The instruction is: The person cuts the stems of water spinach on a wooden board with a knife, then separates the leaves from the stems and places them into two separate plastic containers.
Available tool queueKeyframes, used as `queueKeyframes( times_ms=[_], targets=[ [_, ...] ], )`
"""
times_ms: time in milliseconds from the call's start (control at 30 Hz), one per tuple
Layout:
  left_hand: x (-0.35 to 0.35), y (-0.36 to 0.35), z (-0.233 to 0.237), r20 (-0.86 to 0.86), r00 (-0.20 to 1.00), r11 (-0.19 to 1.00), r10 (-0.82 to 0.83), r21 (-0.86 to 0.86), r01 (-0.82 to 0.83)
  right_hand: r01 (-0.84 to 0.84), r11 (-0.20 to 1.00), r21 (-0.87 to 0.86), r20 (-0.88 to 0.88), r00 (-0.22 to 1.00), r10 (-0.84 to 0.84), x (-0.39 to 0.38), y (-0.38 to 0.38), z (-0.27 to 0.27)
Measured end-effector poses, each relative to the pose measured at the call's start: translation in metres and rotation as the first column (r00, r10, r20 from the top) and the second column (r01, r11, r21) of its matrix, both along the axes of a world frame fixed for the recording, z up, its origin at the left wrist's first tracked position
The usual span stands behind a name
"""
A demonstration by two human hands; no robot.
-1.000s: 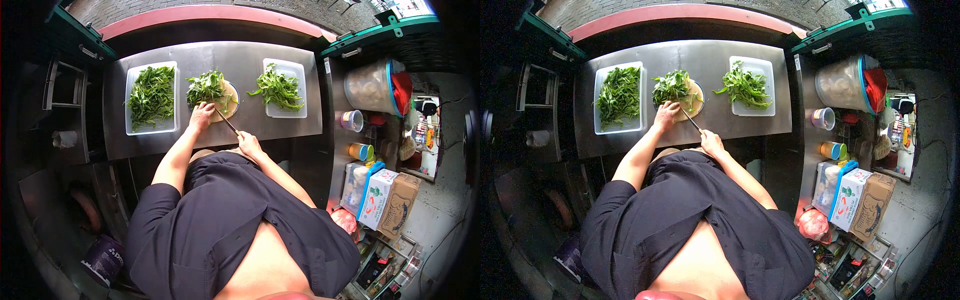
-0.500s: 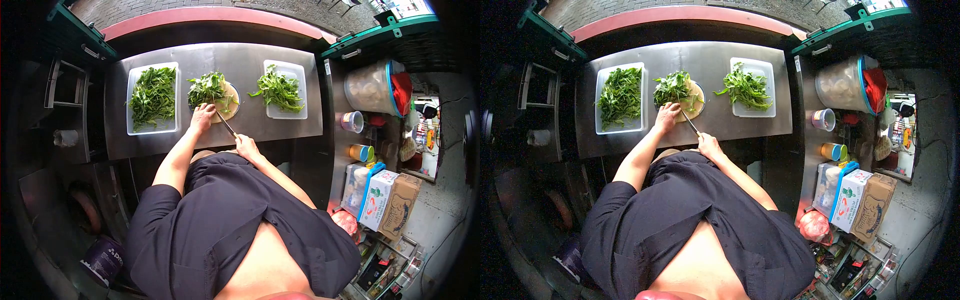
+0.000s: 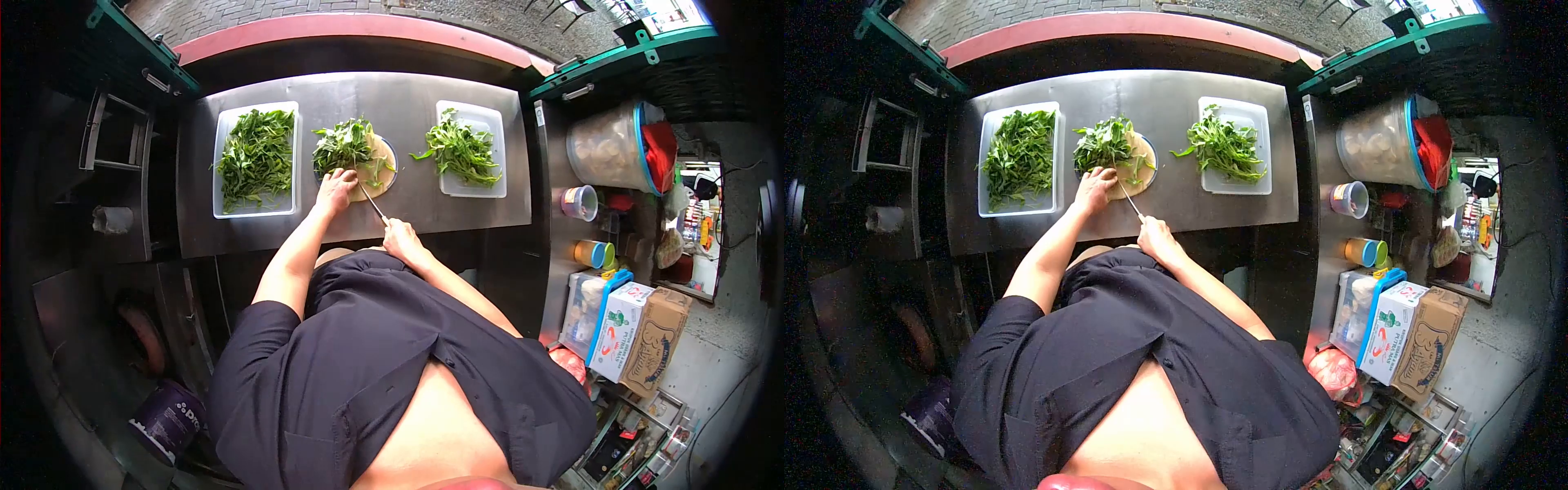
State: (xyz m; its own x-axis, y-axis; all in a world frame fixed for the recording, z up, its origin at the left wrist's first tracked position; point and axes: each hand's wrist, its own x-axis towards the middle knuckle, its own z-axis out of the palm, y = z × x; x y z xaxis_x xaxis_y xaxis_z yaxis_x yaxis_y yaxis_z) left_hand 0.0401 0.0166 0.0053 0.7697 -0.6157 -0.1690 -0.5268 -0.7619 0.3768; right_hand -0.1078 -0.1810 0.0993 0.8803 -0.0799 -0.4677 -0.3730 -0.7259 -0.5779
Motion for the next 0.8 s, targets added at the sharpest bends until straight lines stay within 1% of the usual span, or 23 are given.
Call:
queueKeyframes(
  times_ms=[33,100,200,233,267,367,467,500,533,600,633,667,733,767,800],
  targets=[
    [-0.001,0.000,-0.001,0.004,1.000,1.000,-0.004,0.001,0.004,0.004,1.000,0.001,0.004,1.000,-0.004,-0.003,0.000,0.000],
    [0.000,0.001,-0.002,0.094,0.995,0.999,-0.029,0.020,0.028,-0.046,0.999,-0.026,-0.034,0.998,0.045,-0.008,-0.003,0.000],
    [-0.001,0.001,-0.002,0.091,0.995,0.999,-0.036,0.027,0.033,0.006,1.000,-0.009,-0.007,1.000,-0.006,-0.008,-0.011,-0.002],
    [-0.002,0.003,-0.003,0.081,0.996,0.999,-0.032,-0.020,0.034,0.028,0.999,-0.025,-0.021,0.999,-0.029,-0.009,-0.012,-0.004],
    [-0.004,0.002,-0.003,0.079,0.996,0.999,-0.033,-0.019,0.035,0.029,0.999,-0.024,-0.023,0.999,-0.030,-0.011,-0.014,-0.006],
    [-0.006,-0.001,-0.002,0.127,0.991,0.999,-0.045,0.022,0.042,0.052,0.999,-0.005,0.101,0.994,-0.051,-0.013,-0.022,-0.008],
    [-0.012,-0.006,0.009,0.164,0.986,0.998,-0.018,0.054,0.009,0.074,0.997,0.018,0.116,0.990,-0.076,-0.009,-0.029,-0.005],
    [-0.015,-0.007,0.008,0.257,0.966,1.000,0.006,0.001,-0.007,0.077,0.997,0.022,0.114,0.990,-0.079,-0.005,-0.031,-0.004],
    [-0.016,-0.009,0.007,0.256,0.967,1.000,0.001,0.000,-0.001,0.084,0.996,0.021,0.114,0.990,-0.085,-0.001,-0.032,-0.003],
    [-0.020,-0.015,0.006,0.156,0.982,0.994,0.110,0.000,-0.112,0.086,0.996,0.016,0.111,0.990,-0.087,0.005,-0.036,-0.001],
    [-0.022,-0.018,0.007,0.214,0.967,0.990,0.141,-0.004,-0.143,0.088,0.996,0.016,0.140,0.986,-0.090,0.006,-0.038,-0.003],
    [-0.023,-0.020,0.006,0.213,0.967,0.990,0.138,-0.004,-0.140,0.091,0.996,0.015,0.139,0.986,-0.092,0.006,-0.039,-0.003],
    [-0.025,-0.025,-0.006,0.074,0.957,0.958,0.279,-0.088,-0.273,0.104,0.994,0.046,0.186,0.976,-0.111,0.004,-0.043,-0.007],
    [-0.028,-0.027,-0.011,0.074,0.958,0.959,0.277,-0.088,-0.270,0.107,0.993,0.046,0.187,0.976,-0.114,0.002,-0.044,-0.008],
    [-0.030,-0.029,-0.014,0.061,0.940,0.937,0.335,-0.128,-0.325,0.095,0.995,0.038,0.152,0.983,-0.100,-0.001,-0.045,-0.009]
  ],
)
